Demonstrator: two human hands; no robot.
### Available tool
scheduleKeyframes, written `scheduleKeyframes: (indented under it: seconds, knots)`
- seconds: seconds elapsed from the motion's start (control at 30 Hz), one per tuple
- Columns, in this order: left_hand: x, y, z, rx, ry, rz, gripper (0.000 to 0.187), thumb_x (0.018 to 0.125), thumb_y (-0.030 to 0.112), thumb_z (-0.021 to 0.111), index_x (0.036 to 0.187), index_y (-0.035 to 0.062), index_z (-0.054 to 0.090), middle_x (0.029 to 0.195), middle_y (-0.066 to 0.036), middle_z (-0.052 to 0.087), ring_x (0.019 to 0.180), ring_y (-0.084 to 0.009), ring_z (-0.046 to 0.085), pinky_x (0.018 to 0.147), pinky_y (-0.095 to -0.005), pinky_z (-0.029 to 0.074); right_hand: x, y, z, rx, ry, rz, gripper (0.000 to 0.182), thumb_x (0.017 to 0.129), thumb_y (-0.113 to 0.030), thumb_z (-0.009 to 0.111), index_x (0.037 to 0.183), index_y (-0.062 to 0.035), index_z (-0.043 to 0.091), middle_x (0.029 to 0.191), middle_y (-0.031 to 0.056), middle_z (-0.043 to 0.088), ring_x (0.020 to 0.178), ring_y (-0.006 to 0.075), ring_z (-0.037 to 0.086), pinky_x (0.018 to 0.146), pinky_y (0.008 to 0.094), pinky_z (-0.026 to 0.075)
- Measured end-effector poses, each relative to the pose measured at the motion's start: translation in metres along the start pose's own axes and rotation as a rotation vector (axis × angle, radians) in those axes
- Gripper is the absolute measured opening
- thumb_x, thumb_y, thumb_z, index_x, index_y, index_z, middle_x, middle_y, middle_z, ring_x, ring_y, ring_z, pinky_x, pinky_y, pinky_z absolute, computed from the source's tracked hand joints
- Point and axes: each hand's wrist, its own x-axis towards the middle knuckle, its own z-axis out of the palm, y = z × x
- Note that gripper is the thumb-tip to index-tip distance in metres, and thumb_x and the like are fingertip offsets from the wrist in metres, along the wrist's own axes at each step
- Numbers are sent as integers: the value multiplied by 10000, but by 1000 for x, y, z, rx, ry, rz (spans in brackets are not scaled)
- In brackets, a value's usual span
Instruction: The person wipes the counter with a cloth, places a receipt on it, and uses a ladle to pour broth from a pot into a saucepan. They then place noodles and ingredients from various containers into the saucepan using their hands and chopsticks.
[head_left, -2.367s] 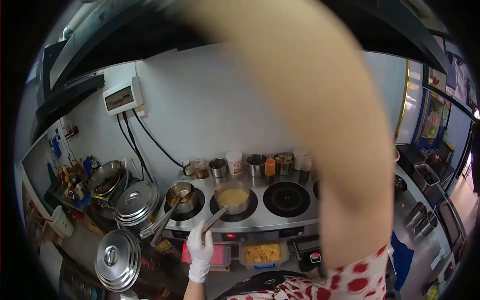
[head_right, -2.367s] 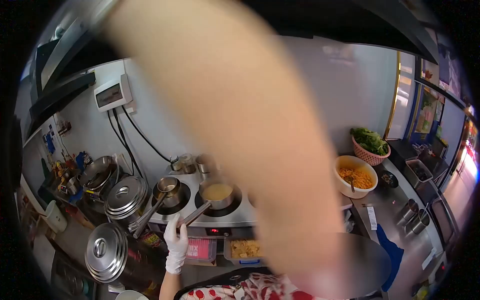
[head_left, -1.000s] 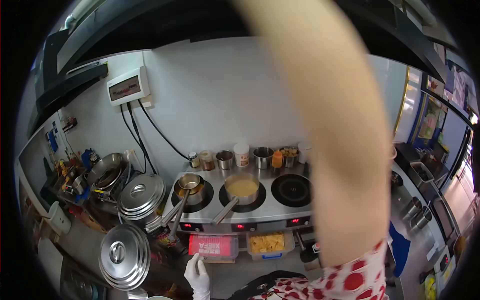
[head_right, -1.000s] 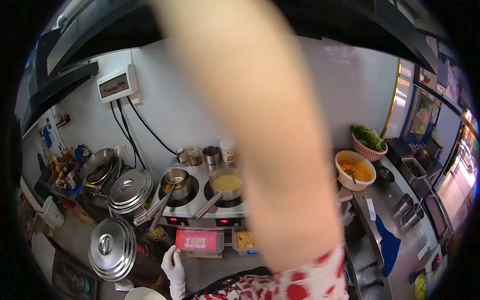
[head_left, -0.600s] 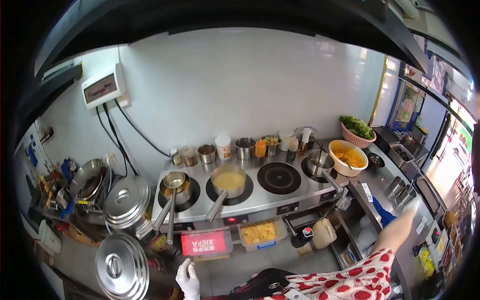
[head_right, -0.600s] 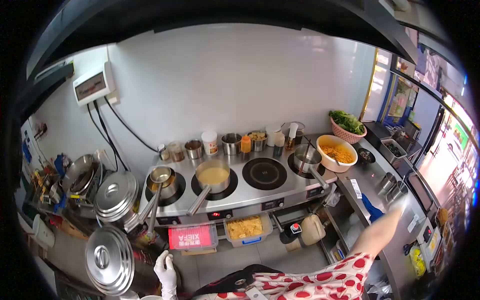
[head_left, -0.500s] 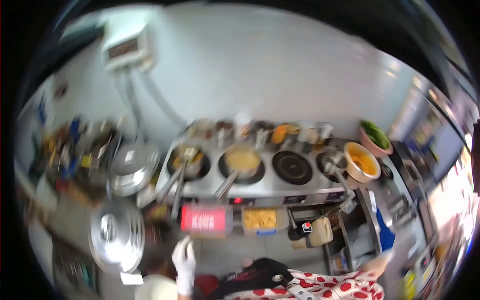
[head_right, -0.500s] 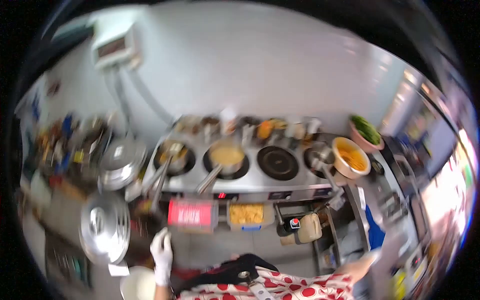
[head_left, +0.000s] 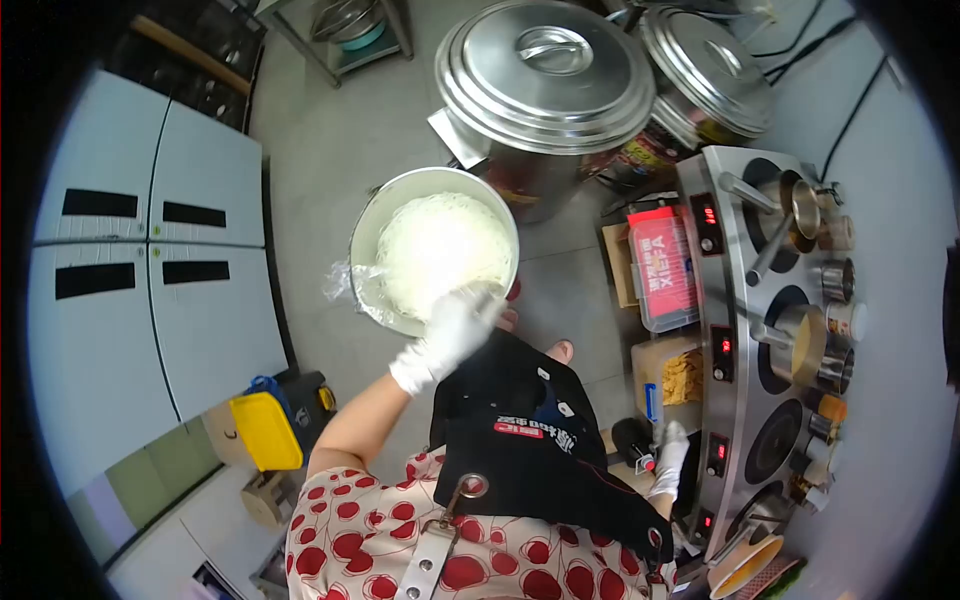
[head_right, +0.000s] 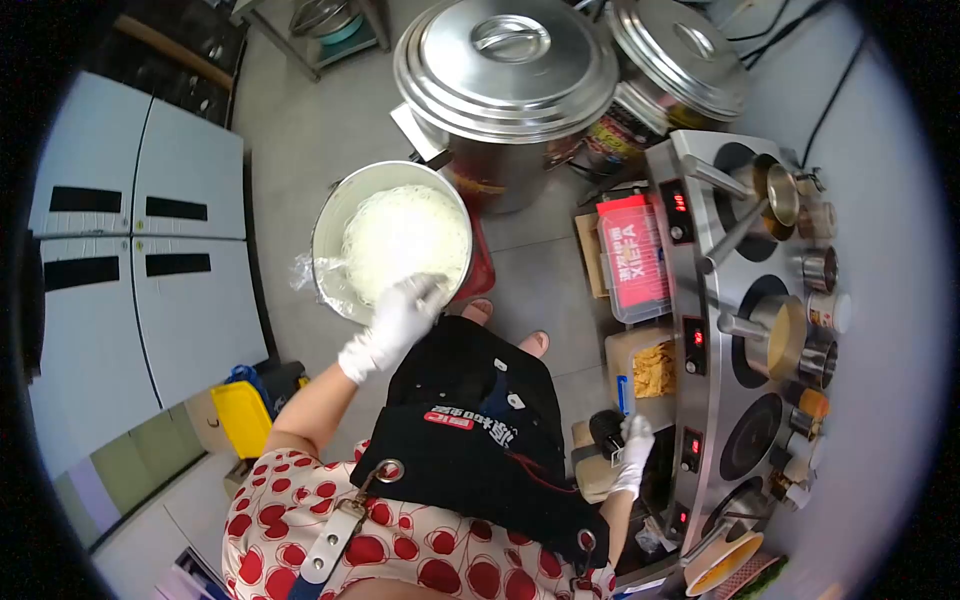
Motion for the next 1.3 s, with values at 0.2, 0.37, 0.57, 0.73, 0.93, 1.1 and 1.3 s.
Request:
scheduleKeyframes:
  seconds: [0.2,0.37,0.57,0.73,0.93,1.1,1.3]
  knots:
    - [37,-129,-30,342,-116,-282,359,853,210,647,1172,56,589,1081,-191,639,958,-344,638,827,-410,511,33,-24,32,-100,-98,-99,300,954,-230,581,1135,6,621,843,21,622,669,102,551,631,256,461]
    - [105,-169,7,262,-282,-282,519,837,214,655,1312,74,497,1317,-215,506,1173,-360,532,994,-411,425,18,8,74,-320,-279,-45,313,936,-207,601,1127,40,624,917,85,671,817,153,615,762,277,489]
    - [141,-203,79,742,-528,314,652,799,238,648,1393,108,412,1431,-129,422,1325,-301,392,1070,-453,335,-3,62,70,-225,-257,69,304,938,-193,590,1156,18,612,875,44,651,713,111,599,619,243,465]
    - [127,-179,63,655,-715,368,644,794,300,647,1376,110,448,1327,-114,514,1260,-273,458,1081,-472,308,-37,51,66,-277,-261,146,320,927,-168,602,1128,80,613,944,89,668,787,137,590,720,268,486]
    - [56,-188,30,1082,-819,501,585,834,269,561,1364,49,448,1240,-141,541,1200,-287,485,1122,-539,232,-33,68,81,-149,-297,138,259,934,-166,577,1045,58,642,817,63,652,703,130,578,627,281,462]
    - [50,-210,50,1085,-588,573,618,812,239,551,1374,22,413,1287,-165,501,1233,-311,458,1110,-513,262,-29,31,103,-157,-295,119,193,932,-149,577,980,23,650,733,5,595,621,92,505,567,252,411]
    - [18,-178,32,908,-580,115,650,821,201,546,1410,11,348,1378,-201,425,1276,-333,416,1056,-472,331,-29,2,110,56,-253,135,178,923,-116,589,1025,15,653,918,36,638,807,98,559,712,237,447]
